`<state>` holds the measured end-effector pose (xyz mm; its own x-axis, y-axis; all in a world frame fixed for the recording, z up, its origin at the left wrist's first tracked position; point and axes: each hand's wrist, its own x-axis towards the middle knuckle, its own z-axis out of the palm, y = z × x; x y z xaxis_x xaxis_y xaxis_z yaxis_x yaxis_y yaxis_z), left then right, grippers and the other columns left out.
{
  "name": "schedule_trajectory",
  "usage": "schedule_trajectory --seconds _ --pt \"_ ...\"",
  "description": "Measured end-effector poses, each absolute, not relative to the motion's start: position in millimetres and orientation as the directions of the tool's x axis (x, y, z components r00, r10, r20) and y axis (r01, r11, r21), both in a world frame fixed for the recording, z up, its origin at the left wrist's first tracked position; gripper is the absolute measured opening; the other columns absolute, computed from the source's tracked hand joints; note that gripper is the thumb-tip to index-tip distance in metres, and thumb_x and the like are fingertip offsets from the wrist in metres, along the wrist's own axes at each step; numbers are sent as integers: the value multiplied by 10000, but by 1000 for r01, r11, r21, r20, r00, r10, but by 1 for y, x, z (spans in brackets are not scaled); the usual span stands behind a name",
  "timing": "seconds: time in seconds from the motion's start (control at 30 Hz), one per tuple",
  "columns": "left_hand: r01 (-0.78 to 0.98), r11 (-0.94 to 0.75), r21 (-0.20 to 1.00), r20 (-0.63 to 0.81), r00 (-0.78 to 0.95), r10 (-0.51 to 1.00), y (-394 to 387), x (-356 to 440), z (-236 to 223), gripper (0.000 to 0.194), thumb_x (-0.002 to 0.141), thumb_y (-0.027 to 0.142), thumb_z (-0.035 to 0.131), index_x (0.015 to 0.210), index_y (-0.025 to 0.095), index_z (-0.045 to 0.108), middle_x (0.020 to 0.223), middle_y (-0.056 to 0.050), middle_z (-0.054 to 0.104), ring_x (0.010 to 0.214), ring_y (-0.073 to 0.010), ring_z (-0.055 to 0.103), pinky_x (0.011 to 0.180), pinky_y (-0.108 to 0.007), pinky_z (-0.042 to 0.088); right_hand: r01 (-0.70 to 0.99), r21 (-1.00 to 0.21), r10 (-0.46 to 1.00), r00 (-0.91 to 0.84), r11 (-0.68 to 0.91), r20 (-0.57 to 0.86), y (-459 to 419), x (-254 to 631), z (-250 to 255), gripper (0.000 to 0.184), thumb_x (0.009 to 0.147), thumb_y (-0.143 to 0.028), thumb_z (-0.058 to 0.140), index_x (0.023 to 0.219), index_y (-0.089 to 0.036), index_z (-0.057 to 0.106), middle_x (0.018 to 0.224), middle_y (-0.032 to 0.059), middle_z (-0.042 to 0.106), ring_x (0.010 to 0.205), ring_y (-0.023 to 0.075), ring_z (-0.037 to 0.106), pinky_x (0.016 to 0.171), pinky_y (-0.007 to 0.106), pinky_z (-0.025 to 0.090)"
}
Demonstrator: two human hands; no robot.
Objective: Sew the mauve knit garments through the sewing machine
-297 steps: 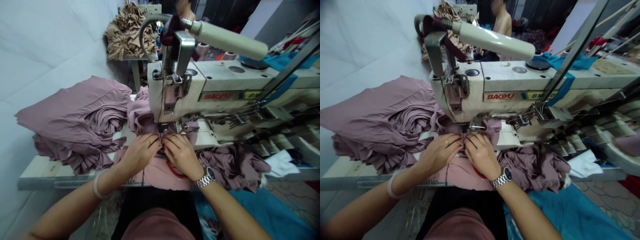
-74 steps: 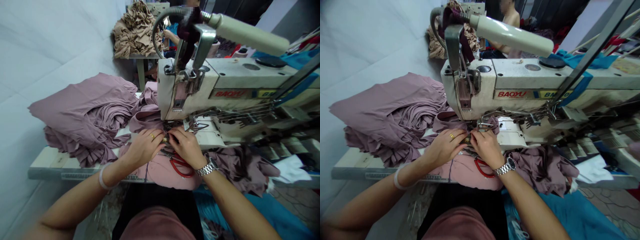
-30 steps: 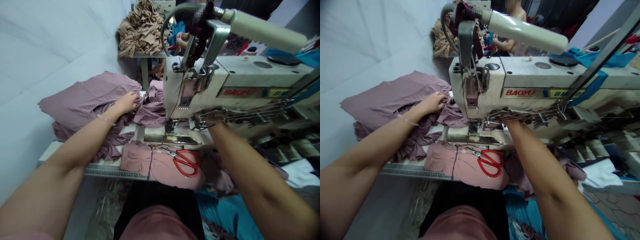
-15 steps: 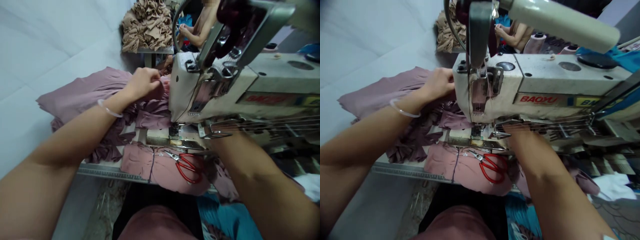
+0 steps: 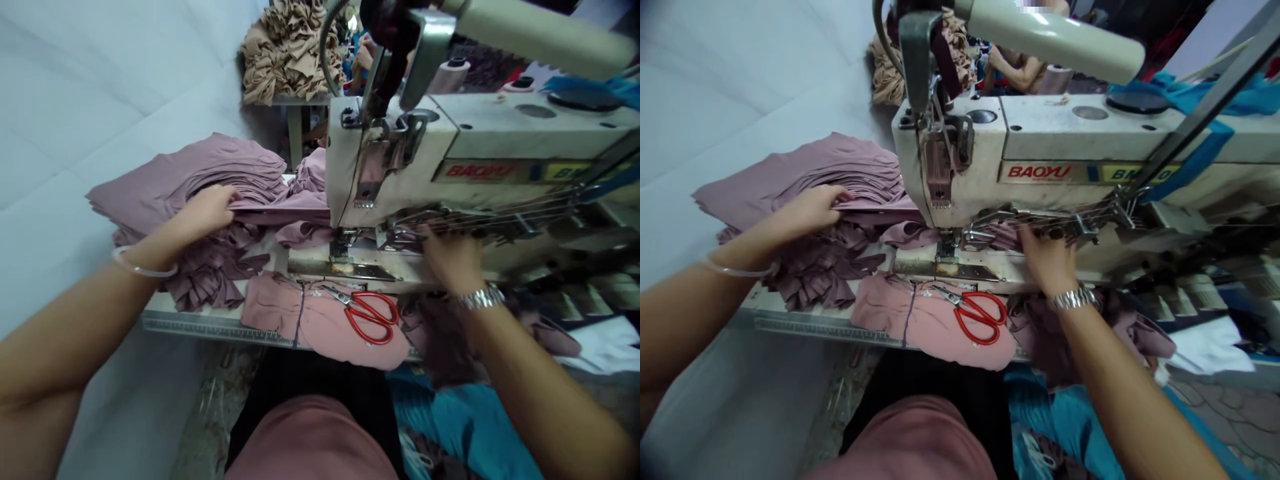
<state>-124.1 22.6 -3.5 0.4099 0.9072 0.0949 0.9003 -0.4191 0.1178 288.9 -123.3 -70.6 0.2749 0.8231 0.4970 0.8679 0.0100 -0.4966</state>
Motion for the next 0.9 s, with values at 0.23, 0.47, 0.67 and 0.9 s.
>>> schedule_trajectory --seconds 0.23,0.47,0.67,0.9 --pt "817 -333 471 82 335 939 -22 -134 10 413 872 535 554 892 146 690 630 7 606 519 -113 479 492 -222 354 94 -990 717 682 109 144 -195 293 -74 258 701 -378 722 842 -192 613 863 90 627 762 199 605 692 369 474" --pt "845 -246 475 151 198 969 -42 -113 24 433 868 578 548 768 172 663 531 24 520 483 -113 442 495 -256 345 12 -960 659 725 278 200 -193 264 -66 315 900 -435 468 823 -170 619 803 100 621 779 208 633 681 364 517" --pt "417 -750 513 86 845 528 -73 -44 -3 381 913 514 545 1037 180 679 961 -72 706 862 -198 661 733 -303 529 805 -212 759 -385 554 525 -171 209 -71 326 906 -321 583 1139 -102 645 1115 151 656 1015 251 597 864 390 516" --pt "412 -871 -267 335 887 317 -84 -34 -62 372 962 131 449 1307 227 550 1062 -93 655 908 -206 613 780 -357 488 823 243 709 -567 514 419 -162 247 -77 408 926 -111 467 1327 -107 544 1136 161 639 983 235 560 790 388 481"
